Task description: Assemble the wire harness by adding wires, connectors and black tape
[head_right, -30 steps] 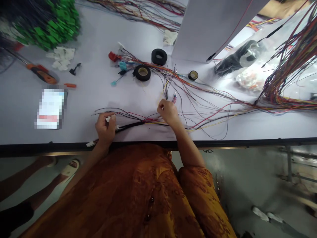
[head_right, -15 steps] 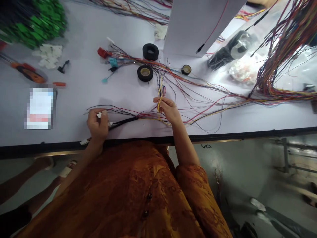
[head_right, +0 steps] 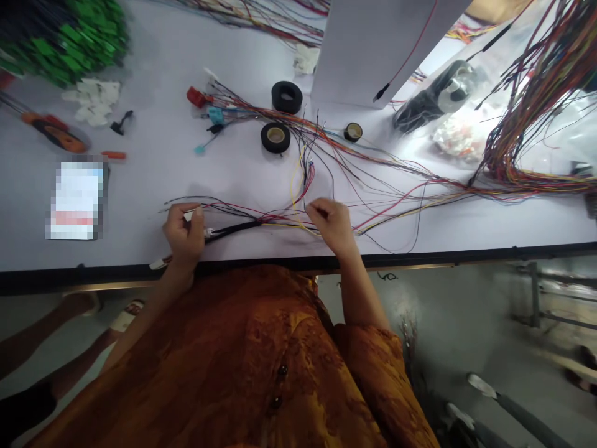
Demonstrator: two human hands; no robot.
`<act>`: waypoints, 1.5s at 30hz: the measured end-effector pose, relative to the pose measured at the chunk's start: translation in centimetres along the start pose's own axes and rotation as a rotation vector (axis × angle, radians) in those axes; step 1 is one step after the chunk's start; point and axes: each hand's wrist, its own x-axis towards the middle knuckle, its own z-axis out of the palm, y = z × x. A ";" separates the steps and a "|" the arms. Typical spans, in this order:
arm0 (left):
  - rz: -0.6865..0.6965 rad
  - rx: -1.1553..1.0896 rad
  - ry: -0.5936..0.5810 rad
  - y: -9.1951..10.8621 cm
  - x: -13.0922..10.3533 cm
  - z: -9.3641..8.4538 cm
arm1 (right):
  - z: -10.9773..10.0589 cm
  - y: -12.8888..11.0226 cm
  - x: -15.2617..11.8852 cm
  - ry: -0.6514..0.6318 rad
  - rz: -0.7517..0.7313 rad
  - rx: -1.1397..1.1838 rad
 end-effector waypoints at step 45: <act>-0.135 -0.368 -0.073 -0.8 0.7 -0.7 | 1.0 -5.0 -0.5 0.688 -0.217 0.960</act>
